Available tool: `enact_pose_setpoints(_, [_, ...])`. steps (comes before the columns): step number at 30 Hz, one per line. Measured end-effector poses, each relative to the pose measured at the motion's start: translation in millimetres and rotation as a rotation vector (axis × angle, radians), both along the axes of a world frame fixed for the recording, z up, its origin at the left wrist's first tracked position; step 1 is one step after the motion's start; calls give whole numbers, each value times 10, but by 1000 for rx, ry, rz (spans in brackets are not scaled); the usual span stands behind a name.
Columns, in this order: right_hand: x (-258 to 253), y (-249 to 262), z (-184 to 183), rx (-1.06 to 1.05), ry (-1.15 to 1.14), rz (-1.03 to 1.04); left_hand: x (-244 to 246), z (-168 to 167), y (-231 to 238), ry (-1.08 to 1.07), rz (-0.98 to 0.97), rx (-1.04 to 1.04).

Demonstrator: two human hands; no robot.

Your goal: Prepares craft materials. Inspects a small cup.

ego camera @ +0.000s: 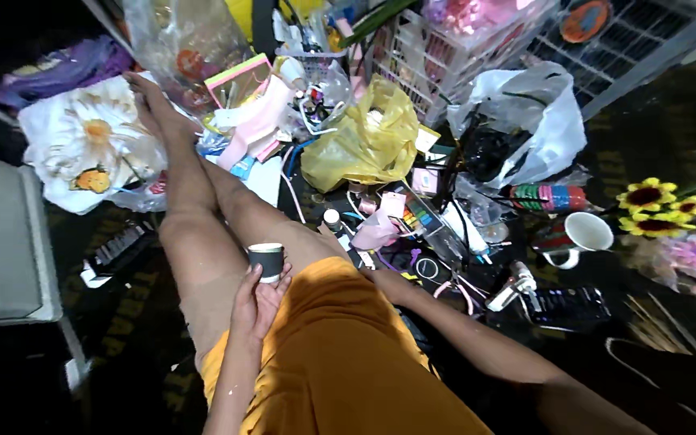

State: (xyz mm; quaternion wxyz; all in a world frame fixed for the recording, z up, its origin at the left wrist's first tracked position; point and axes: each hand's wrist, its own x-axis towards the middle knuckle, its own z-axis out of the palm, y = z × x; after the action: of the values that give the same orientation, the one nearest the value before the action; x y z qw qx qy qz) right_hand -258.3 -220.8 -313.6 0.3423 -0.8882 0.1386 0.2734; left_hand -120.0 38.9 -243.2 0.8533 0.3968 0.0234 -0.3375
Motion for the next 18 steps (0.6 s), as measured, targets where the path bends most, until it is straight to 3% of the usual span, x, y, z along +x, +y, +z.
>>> enact_pose_setpoints(6, [74, -28, -113, -25, -39, -216, 7, -18, 8, -10, 31, -19])
enact_pose_setpoints(12, [239, -59, 154, -72, -44, -289, -25, -28, 4, -150, 38, 38])
enact_pose_setpoints(18, [341, 289, 788, 346, -541, -421, -45, -21, -25, -244, 41, 80])
